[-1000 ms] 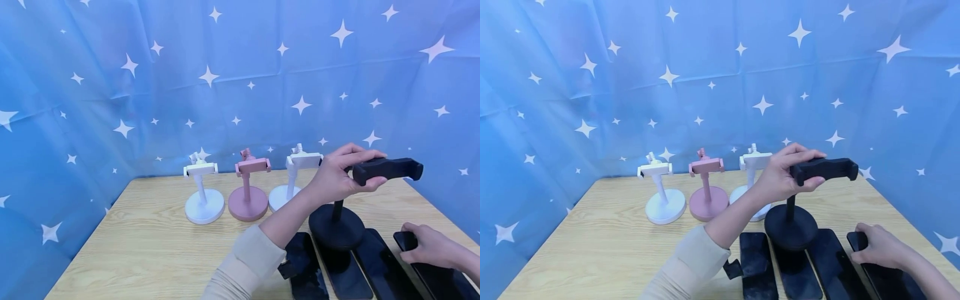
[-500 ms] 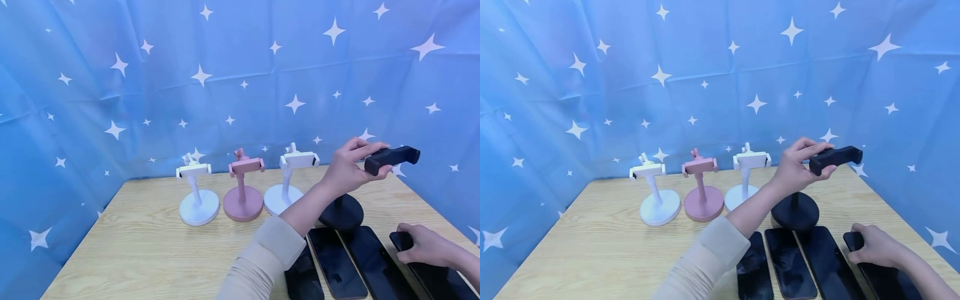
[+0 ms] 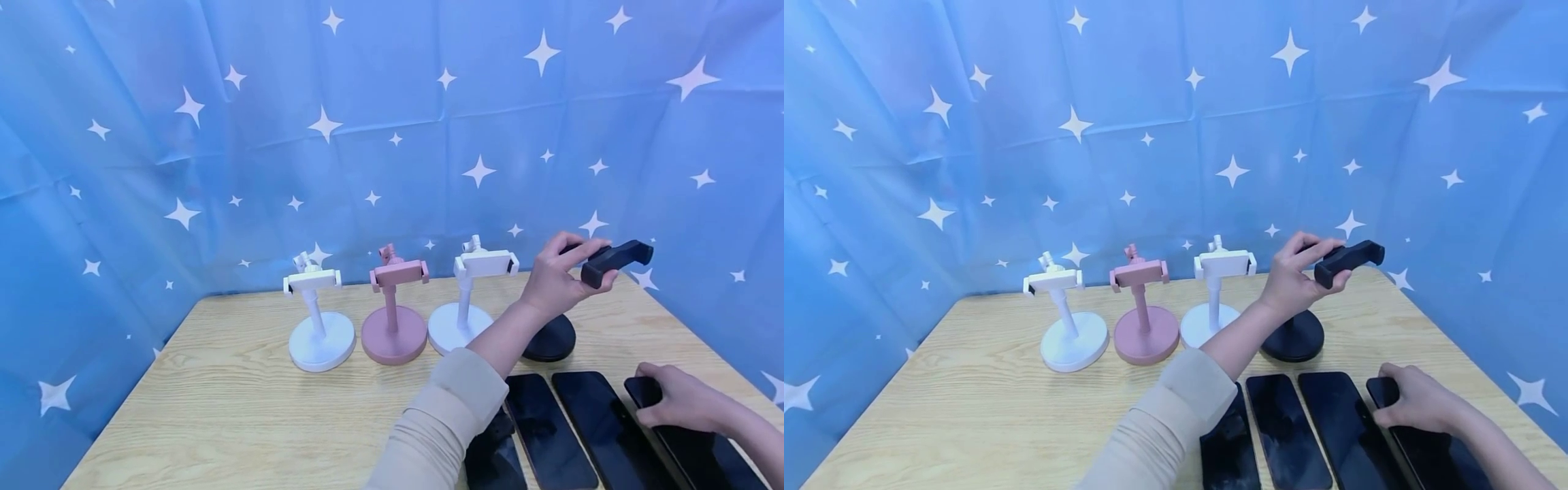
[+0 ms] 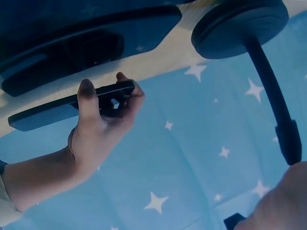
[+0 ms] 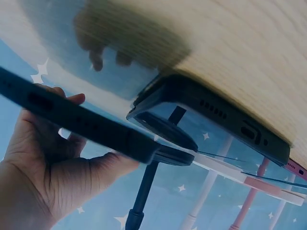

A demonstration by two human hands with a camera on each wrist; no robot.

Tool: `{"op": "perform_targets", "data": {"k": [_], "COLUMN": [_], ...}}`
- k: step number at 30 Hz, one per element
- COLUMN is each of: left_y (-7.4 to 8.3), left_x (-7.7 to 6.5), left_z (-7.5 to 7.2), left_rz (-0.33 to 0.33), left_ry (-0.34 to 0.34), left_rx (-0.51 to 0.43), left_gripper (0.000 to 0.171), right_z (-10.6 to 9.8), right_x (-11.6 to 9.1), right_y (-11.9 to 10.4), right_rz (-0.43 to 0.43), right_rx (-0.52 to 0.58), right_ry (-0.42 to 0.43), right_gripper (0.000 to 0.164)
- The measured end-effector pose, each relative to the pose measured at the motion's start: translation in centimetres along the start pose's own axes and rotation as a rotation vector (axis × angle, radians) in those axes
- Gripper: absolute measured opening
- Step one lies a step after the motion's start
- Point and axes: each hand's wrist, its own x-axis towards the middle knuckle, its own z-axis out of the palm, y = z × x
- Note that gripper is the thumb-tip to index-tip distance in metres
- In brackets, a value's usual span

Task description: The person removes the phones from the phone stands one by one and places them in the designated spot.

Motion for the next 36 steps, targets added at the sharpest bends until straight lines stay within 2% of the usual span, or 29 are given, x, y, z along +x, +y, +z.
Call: {"op": "perform_targets", "data": {"k": [7, 11, 14, 21, 26, 29, 36], "left_y": [-0.8, -0.9, -0.9, -0.9, -1.1, -1.1, -1.1], "left_x": [-1.1, -1.3, -1.1, -0.7, -0.6, -0.7, -0.8], "left_z": [0.9, 1.2, 1.2, 0.9, 0.6, 0.5, 0.2], "left_rz": [-0.013, -0.019, -0.041, -0.133, -0.186, -0.217, -0.340], "left_ry": [-0.022, -0.077, -0.132, -0.278, -0.334, -0.368, -0.469], "left_rx": [0.002, -0.007, -0.044, -0.117, -0.154, -0.192, -0.259], "left_gripper": [0.036, 0.036, 0.036, 0.038, 0.041, 0.041, 0.042], "right_z": [0.5, 0.6, 0.5, 0.2, 0.1, 0.2, 0.5], "right_x": [0.5, 0.6, 0.9, 1.6, 2.3, 2.7, 3.1], "right_y": [0.9, 1.6, 1.6, 1.6, 1.7, 2.0, 2.8], "right_rz": [-0.037, -0.045, -0.012, 0.047, 0.074, 0.058, 0.038], "right_rx": [0.014, 0.046, 0.044, -0.028, -0.088, -0.074, -0.072], "right_ry": [0.000, -0.017, -0.023, -0.005, 0.010, 0.004, 0.002], "right_gripper": [0.027, 0.026, 0.027, 0.031, 0.036, 0.033, 0.029]}}
